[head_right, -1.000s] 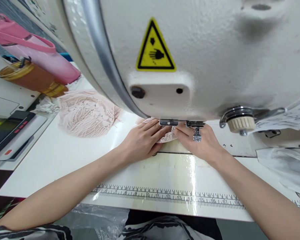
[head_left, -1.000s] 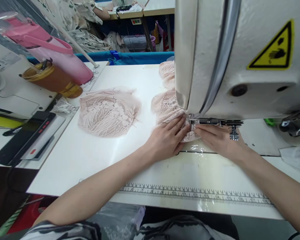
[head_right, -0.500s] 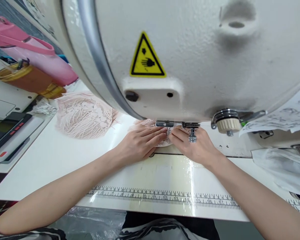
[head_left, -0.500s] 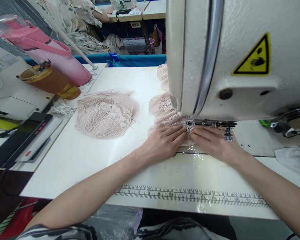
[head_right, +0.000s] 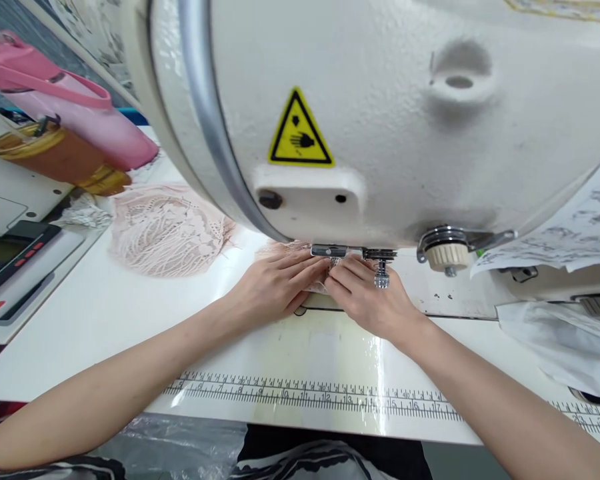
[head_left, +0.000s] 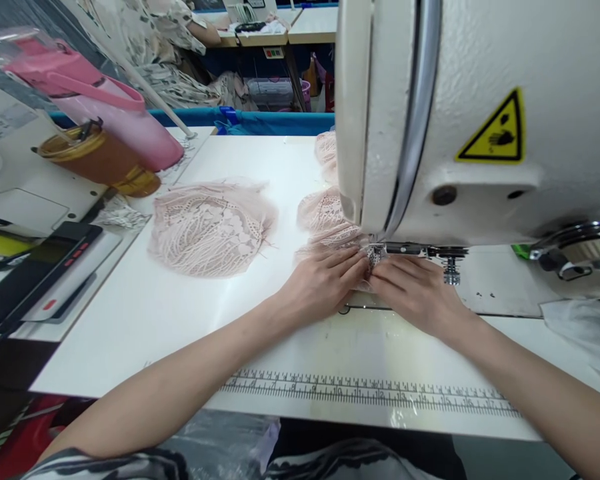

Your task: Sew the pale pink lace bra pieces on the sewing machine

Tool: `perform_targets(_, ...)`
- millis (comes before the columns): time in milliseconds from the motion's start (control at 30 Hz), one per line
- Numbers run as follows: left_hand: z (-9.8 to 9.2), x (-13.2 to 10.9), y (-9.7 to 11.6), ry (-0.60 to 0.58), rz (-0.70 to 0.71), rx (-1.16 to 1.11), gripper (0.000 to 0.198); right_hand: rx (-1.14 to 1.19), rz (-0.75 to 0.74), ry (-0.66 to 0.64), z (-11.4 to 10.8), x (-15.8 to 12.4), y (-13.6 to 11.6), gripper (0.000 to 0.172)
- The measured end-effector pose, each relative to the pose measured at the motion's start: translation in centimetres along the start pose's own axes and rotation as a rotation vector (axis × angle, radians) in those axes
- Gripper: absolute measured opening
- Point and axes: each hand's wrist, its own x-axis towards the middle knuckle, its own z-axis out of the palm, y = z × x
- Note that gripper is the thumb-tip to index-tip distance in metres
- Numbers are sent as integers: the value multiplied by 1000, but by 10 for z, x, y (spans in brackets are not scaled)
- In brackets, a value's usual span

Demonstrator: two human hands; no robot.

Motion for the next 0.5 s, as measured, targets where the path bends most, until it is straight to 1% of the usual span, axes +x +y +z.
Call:
perform_targets(133, -1, -1, 1, -25, -15, -34, 34, 30, 28, -39, -2, 0, -1, 23)
perform_targets(233, -3, 0, 2, -21, -17, -51, 37, 15, 12, -64, -3, 0, 0, 24)
perform_targets(500, -3, 2, 7, -1, -26, -25, 38, 62, -36, -44, -6, 3, 5, 24)
